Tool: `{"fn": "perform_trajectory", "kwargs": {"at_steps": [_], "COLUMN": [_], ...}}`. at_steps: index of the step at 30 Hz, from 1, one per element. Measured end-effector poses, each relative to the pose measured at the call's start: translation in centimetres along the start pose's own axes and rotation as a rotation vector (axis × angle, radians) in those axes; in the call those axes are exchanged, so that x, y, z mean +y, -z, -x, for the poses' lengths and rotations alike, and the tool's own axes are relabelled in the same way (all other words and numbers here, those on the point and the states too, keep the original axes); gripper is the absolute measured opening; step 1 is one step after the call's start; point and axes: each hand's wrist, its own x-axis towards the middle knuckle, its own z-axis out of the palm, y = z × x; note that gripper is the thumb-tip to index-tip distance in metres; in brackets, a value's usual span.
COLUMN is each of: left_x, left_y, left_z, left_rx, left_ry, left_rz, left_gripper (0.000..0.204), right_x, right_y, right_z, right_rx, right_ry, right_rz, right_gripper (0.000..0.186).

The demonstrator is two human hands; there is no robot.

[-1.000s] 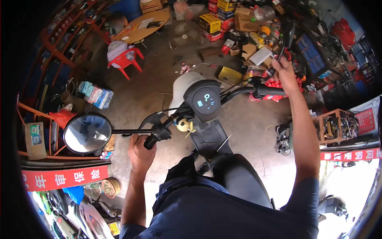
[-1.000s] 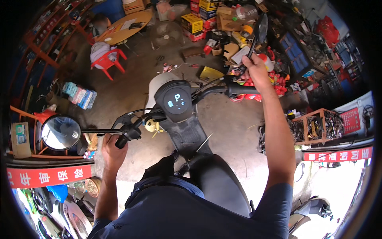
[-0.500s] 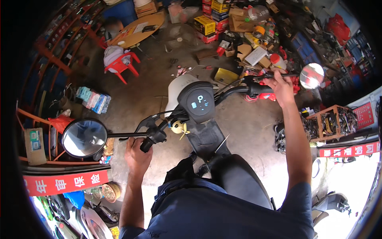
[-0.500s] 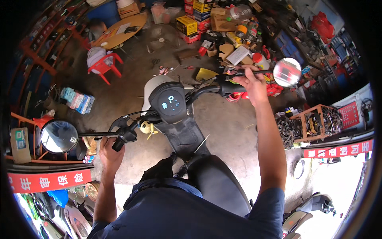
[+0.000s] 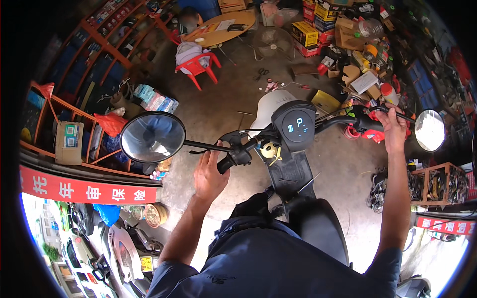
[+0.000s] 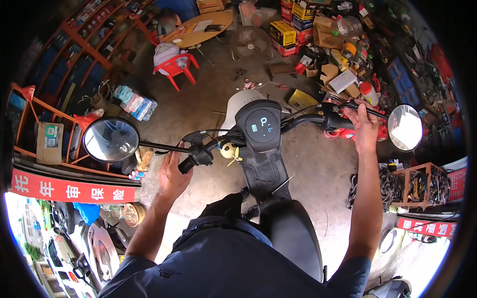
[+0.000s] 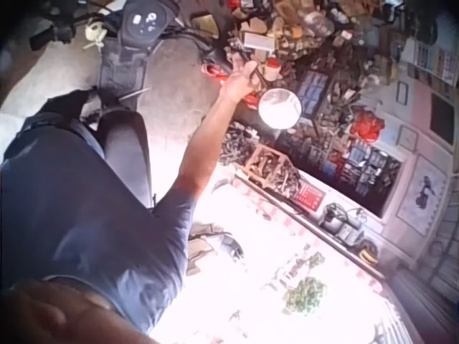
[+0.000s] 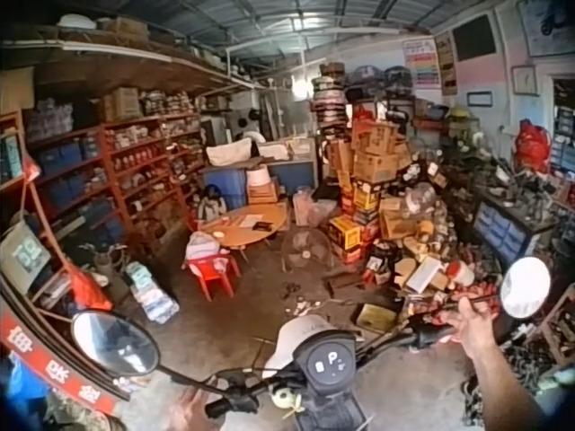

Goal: Installing and adjusting the rear-view mirrors on an electric scooter.

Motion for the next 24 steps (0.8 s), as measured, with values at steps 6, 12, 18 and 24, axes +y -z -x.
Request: {"fn": "perform_trajectory", "kwargs": {"at_steps": [6, 12, 18, 24], "left_x": [-0.4, -0.3, -0.2, -0.2], "left_y": [-0.8, -0.3, -0.5, -0.6], "left_z": [0.0, -0.2, -0.3, -0.2], "left_rx": [0.05, 0.013, 0.024, 0.021], "left_ry": [-0.004, 0.021, -0.01, -0.005], "left_rz": [0.077, 0.083, 0.084, 0.067], "left_gripper": [0.082, 0.086, 0.089, 0.089], "right_x": [0.3, -0.4, -1.6, -4.4], "right_y": [0.1, -1.1, -2.3, -3.5], "right_z": [-0.1, 0.2, -0.1, -0.8], "right_rx": [0.092, -0.009, -0.095, -0.377], "right_ry": [0.055, 0.097, 0.363, 0.862], "right_rz": [0.087, 0.283, 0.787, 1.533], "right_gripper": [0.023, 0.02, 0.01, 0.014]}}
